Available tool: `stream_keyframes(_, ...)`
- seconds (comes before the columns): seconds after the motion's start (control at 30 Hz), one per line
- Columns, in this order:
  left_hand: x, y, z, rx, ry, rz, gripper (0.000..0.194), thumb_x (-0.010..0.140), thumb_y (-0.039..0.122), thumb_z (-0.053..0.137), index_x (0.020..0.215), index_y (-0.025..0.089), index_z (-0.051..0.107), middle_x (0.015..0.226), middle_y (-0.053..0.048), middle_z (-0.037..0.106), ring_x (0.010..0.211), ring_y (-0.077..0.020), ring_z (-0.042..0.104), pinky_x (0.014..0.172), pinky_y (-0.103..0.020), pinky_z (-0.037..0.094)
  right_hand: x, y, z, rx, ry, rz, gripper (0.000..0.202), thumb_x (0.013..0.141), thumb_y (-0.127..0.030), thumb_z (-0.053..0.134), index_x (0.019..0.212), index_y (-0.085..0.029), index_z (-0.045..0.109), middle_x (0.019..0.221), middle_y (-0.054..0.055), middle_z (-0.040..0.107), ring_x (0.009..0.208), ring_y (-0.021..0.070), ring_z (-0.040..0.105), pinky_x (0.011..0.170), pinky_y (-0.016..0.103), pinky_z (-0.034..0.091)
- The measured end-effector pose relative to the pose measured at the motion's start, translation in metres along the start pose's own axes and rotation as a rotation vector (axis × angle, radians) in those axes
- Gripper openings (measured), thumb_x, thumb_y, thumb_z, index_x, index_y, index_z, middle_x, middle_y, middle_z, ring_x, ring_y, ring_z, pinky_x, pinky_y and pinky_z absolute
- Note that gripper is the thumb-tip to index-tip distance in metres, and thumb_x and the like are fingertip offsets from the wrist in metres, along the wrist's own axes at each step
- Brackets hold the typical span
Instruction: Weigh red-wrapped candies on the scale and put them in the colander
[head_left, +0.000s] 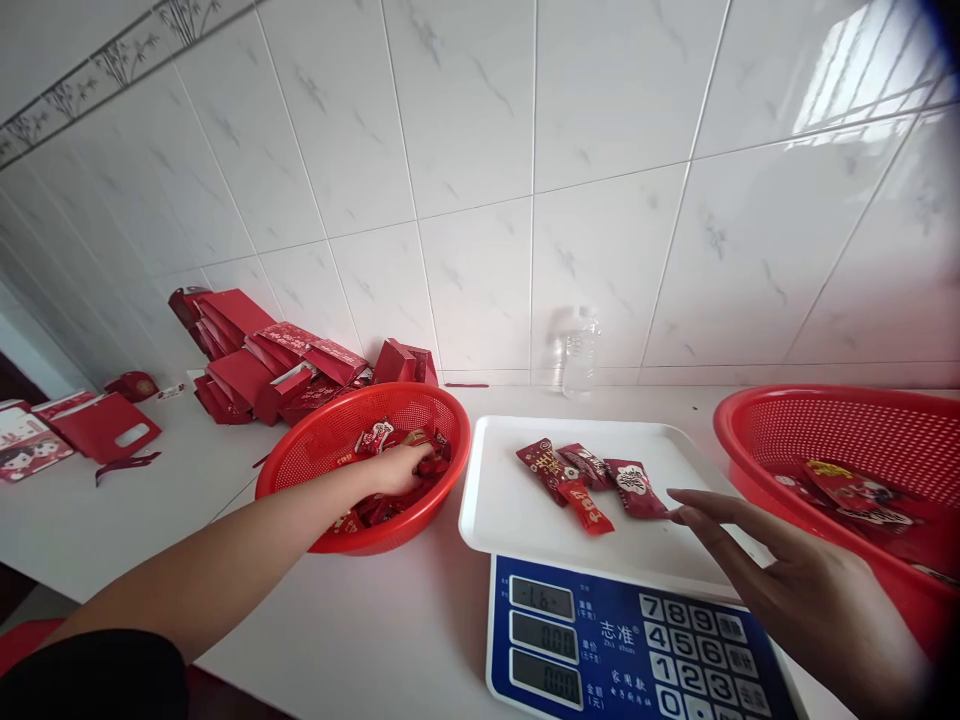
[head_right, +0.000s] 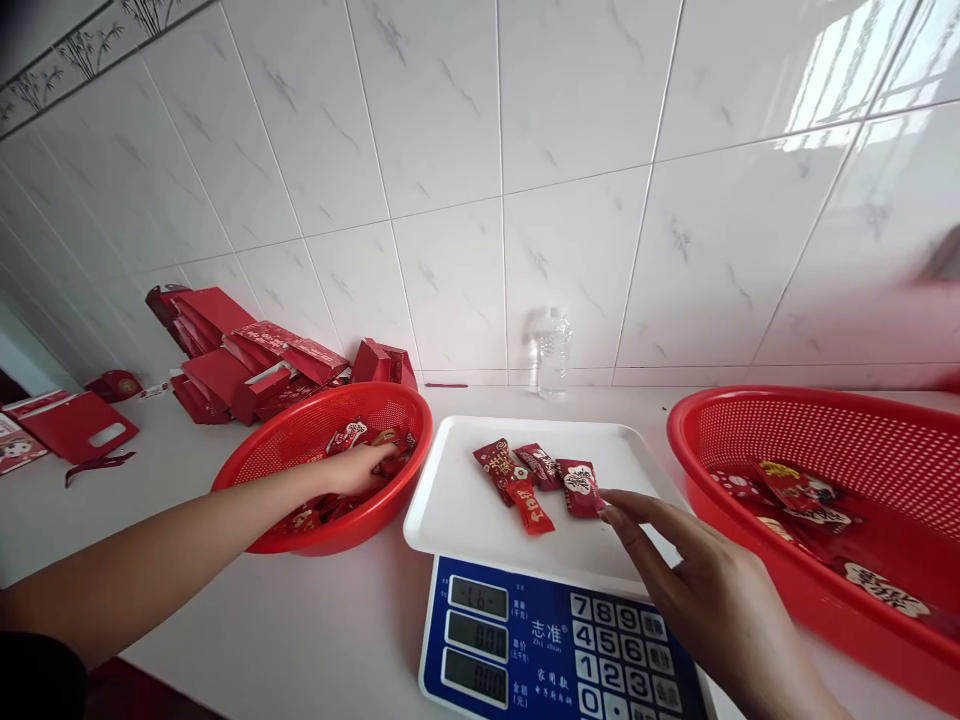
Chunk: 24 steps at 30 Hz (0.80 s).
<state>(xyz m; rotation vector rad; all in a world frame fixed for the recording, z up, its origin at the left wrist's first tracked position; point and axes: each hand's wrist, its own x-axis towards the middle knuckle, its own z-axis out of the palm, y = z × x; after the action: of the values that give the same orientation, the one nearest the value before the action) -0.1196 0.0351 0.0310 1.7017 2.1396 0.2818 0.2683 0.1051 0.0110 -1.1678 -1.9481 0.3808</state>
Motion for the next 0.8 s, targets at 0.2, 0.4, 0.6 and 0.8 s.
stream_keyframes(0.2, -0.009, 0.003, -0.030, -0.146, 0.031, -0.100, 0.033, 0.071, 0.017, 0.059, 0.104, 0.023, 0.060, 0.094, -0.002, 0.066, 0.085, -0.0220, 0.063, 0.067, -0.027, 0.046, 0.001, -0.005, -0.003, 0.002, 0.006, -0.041, 0.074, 0.075, -0.087, 0.037, 0.085, -0.024, 0.074, 0.079, 0.004, 0.077, 0.034, 0.0128, 0.057, 0.048, 0.026, 0.052)
stream_keyframes(0.4, -0.020, 0.015, -0.045, -0.301, 0.034, -0.112, 0.034, 0.069, 0.025, 0.065, 0.102, 0.021, 0.056, 0.071, 0.004, 0.055, 0.055, -0.0134, 0.050, 0.048, -0.023, 0.035, 0.000, -0.004, -0.003, 0.016, 0.019, -0.084, 0.067, 0.079, -0.082, 0.040, 0.085, -0.024, 0.074, 0.079, 0.004, 0.077, 0.033, 0.0123, 0.055, 0.042, 0.027, 0.051)
stream_keyframes(0.6, -0.026, 0.056, -0.059, -0.408, 0.076, -0.030, 0.028, 0.072, 0.025, 0.065, 0.098, 0.020, 0.055, 0.078, 0.003, 0.059, 0.065, -0.0142, 0.056, 0.057, -0.024, 0.042, -0.001, -0.001, 0.000, 0.034, 0.039, -0.153, 0.045, 0.087, -0.062, 0.049, 0.089, -0.025, 0.073, 0.081, 0.002, 0.077, 0.037, 0.0108, 0.056, 0.042, 0.024, 0.048)
stream_keyframes(0.8, -0.019, 0.091, -0.044, -0.598, -0.051, 0.123, 0.039, 0.073, 0.024, 0.069, 0.108, 0.018, 0.054, 0.087, 0.000, 0.063, 0.081, -0.0177, 0.063, 0.074, -0.030, 0.049, -0.002, -0.007, -0.004, 0.040, 0.025, -0.166, 0.030, 0.091, -0.044, 0.050, 0.091, -0.025, 0.073, 0.083, 0.001, 0.077, 0.043, 0.0108, 0.059, 0.045, 0.022, 0.048)
